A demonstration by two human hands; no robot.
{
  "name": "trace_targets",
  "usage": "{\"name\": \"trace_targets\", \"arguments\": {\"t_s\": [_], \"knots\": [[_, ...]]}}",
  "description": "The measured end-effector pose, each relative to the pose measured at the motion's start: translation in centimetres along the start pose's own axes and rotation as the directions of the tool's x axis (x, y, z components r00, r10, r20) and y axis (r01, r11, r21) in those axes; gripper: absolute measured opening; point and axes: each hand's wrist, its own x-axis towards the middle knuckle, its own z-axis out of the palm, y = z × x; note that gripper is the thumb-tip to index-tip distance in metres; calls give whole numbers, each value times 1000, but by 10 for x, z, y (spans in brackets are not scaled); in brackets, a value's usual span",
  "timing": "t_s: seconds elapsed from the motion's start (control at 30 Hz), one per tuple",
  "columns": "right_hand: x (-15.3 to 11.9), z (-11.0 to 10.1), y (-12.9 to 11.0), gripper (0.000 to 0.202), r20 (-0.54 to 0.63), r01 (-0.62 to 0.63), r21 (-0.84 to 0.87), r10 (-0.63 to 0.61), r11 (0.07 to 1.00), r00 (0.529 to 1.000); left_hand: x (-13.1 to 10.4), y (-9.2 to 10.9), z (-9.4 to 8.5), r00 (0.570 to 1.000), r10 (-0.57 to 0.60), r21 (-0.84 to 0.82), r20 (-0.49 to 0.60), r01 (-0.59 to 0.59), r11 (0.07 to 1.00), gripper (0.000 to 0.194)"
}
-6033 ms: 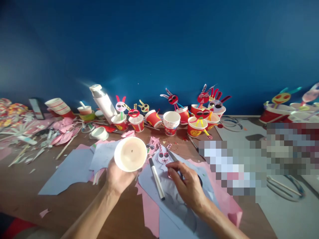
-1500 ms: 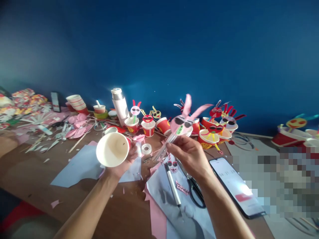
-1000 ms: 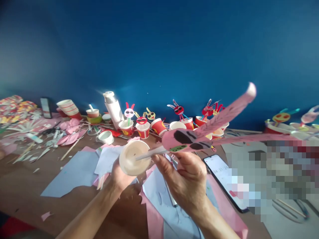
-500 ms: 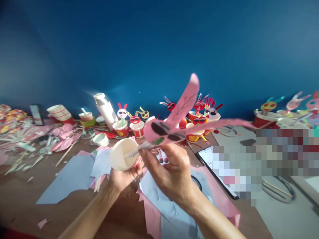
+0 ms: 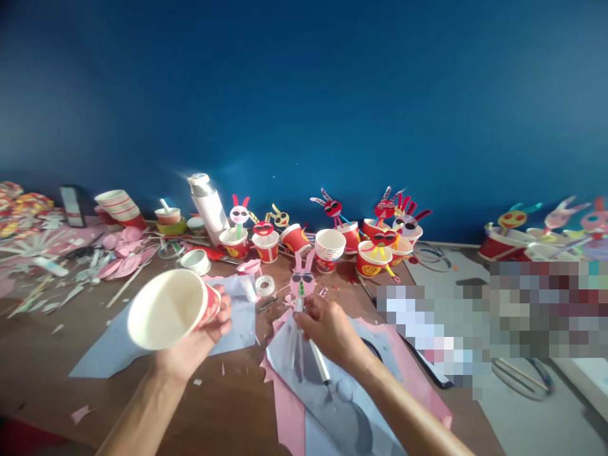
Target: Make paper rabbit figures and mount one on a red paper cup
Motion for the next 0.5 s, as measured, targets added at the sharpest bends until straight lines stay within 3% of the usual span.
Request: {"name": "trace_targets", "arguments": {"t_s": [0.07, 0.17, 0.27, 0.4, 0.5], "knots": [[5, 11, 8, 13, 29, -30, -68, 32, 997, 999, -6, -11, -8, 994, -67, 38, -92, 70, 997, 25], [14, 14, 15, 15, -38, -65, -187, 59, 980, 998, -12, -24, -17, 976, -124, 73, -177, 138, 988, 20], [13, -1, 23, 17, -107, -93, -267, 66, 959, 992, -17, -29, -17, 977, -142, 171, -161, 169, 971, 17], [-10, -22, 29, 24, -128, -109, -289, 75, 951, 989, -20, -32, -13, 978, -155, 337, -140, 195, 921, 27], [-34, -23, 25, 33, -85, -7, -243, -14, 970, 996, -20, -41, -16, 952, -271, 294, -142, 302, 907, 22]]}}
